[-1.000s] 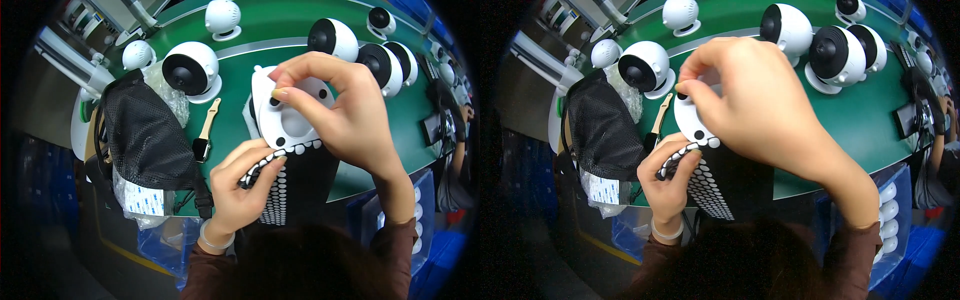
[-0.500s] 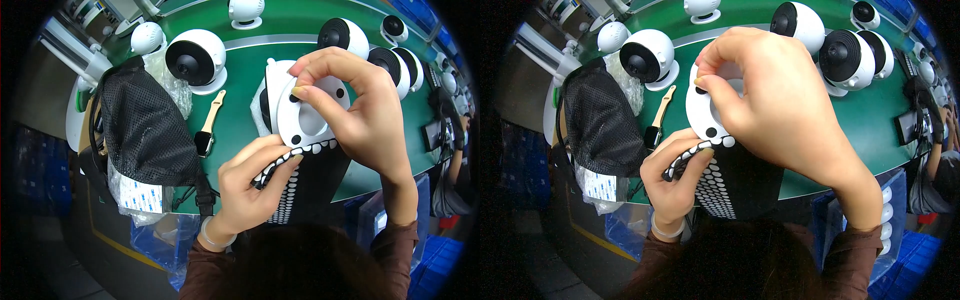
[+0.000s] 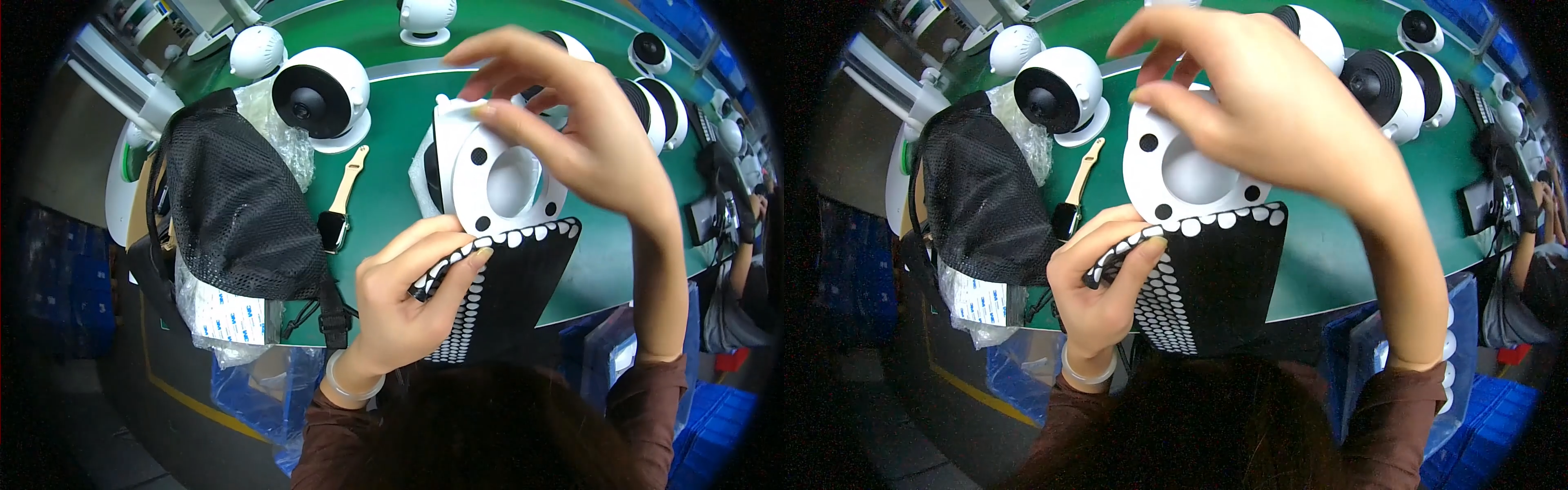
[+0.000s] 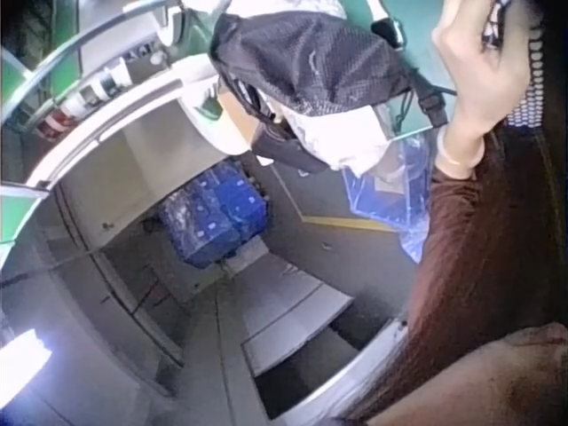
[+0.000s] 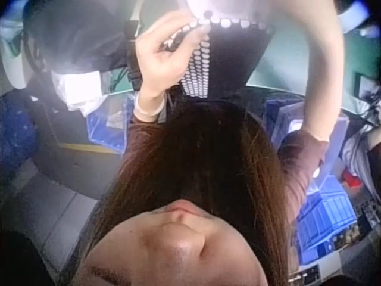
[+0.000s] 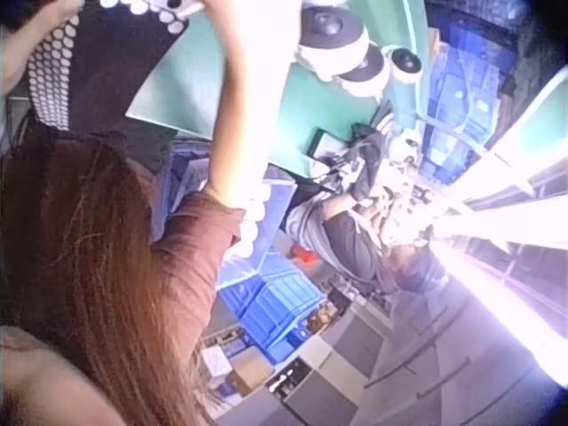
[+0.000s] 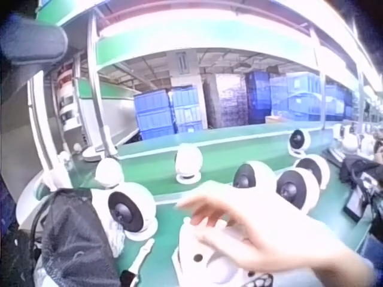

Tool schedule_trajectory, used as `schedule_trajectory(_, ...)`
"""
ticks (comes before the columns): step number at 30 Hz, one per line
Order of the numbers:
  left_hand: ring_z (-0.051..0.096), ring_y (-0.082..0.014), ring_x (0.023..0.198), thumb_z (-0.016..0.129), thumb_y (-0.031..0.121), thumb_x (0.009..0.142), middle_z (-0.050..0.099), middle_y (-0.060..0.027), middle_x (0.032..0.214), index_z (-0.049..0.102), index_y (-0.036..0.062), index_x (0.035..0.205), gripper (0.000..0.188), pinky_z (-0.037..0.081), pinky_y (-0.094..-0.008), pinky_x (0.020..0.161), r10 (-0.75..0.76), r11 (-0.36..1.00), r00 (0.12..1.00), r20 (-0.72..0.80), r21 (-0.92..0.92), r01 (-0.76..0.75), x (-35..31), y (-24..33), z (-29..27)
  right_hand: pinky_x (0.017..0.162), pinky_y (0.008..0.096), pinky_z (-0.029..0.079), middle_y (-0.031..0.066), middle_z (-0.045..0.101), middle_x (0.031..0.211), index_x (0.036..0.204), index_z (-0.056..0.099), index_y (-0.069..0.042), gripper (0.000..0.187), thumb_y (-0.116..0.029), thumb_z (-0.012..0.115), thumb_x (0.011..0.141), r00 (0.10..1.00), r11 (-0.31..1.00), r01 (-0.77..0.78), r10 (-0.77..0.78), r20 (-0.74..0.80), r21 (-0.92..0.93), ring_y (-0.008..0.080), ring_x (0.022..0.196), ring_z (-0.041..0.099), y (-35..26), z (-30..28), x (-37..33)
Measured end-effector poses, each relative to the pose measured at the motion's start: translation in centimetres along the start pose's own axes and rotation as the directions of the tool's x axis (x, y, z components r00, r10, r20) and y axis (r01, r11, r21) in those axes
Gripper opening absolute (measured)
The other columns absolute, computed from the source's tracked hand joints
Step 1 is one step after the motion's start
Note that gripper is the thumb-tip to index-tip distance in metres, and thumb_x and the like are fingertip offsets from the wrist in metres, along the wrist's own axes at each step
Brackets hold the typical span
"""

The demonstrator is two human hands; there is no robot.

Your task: Assembling surveillance cameras by attaching components and small parts on a production line.

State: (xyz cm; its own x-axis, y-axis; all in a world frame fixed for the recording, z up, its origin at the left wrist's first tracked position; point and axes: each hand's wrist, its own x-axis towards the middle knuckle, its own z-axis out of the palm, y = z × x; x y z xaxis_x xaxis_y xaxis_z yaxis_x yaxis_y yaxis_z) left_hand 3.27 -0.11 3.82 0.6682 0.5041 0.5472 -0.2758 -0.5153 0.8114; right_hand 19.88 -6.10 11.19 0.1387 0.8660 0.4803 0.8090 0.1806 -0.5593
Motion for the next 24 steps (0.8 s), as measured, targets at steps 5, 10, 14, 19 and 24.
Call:
schedule_trajectory(5, 0.061, -0.0183, 0.073, 0.064, -0.003, 0.068, 0.061, -0.0166, 0.094, 0.059, -0.0050, 0.080, 0.013, 0.046, -0.0239, 0.065, -0.021, 0.997, 1.000, 0.023, 0.071, 0.019, -0.4, 0.5, -1.4, 0.050, 0.0191, 0.047, 0.0077, 0.062, 0.068, 0.083, 0.064, 0.003, 0.018, -0.012, 0.065, 0.073, 0.808, 0.964, -0.257, 0.176, 0.562, 0.068, 0.0083, 0.055, 0.057, -0.4, -2.3, 3.8)
schedule_trajectory(10, 0.061, -0.0219, 0.082, 0.062, -0.007, 0.066, 0.060, -0.0169, 0.096, 0.057, -0.0058, 0.076, 0.011, 0.046, -0.0256, 0.069, -0.095, 0.995, 0.995, -0.013, -0.003, 0.095, -2.5, 0.2, -3.7, 0.041, 0.0128, 0.040, 0.0070, 0.061, 0.067, 0.088, 0.063, 0.004, 0.023, -0.013, 0.064, 0.072, 0.872, 0.910, -0.414, 0.391, 0.295, 0.018, 0.0067, 0.048, 0.055, 2.8, -5.7, 8.5)
schedule_trajectory(14, 0.061, -0.0211, 0.080, 0.061, -0.007, 0.068, 0.061, -0.0161, 0.093, 0.058, -0.0060, 0.080, 0.012, 0.047, -0.0260, 0.069, -0.168, 0.979, 0.985, 0.027, -0.111, 0.170, -4.0, -0.7, -4.1, 0.052, 0.0222, 0.043, 0.0081, 0.061, 0.064, 0.073, 0.066, 0.001, 0.022, -0.009, 0.068, 0.054, 0.934, 0.867, -0.233, 0.326, 0.147, -0.442, 0.0145, 0.054, 0.056, 3.8, -5.5, 14.4)
schedule_trajectory(19, 0.061, -0.0198, 0.079, 0.058, -0.008, 0.070, 0.062, -0.0158, 0.091, 0.059, -0.0062, 0.083, 0.014, 0.047, -0.0248, 0.069, -0.203, 0.955, 0.976, 0.085, -0.204, 0.216, -3.9, -1.1, -4.2, 0.062, 0.0379, 0.048, 0.0122, 0.060, 0.071, 0.074, 0.063, -0.011, 0.017, -0.017, 0.065, 0.058, 0.999, 0.657, -0.030, 0.037, -0.008, -0.753, 0.0276, 0.069, 0.059, 7.7, 1.8, 18.5)
schedule_trajectory(24, 0.062, -0.0238, 0.076, 0.056, -0.008, 0.068, 0.062, -0.0206, 0.086, 0.060, -0.0072, 0.079, 0.012, 0.048, -0.0287, 0.070, -0.281, 0.938, 0.955, 0.098, -0.182, 0.295, -4.5, -1.5, -4.5, 0.055, 0.0382, 0.047, 0.0110, 0.052, 0.076, 0.078, 0.054, -0.009, 0.011, -0.004, 0.051, 0.068, 0.969, 0.725, 0.044, -0.199, -0.148, -0.687, 0.0292, 0.065, 0.058, 18.8, 9.6, 16.7)
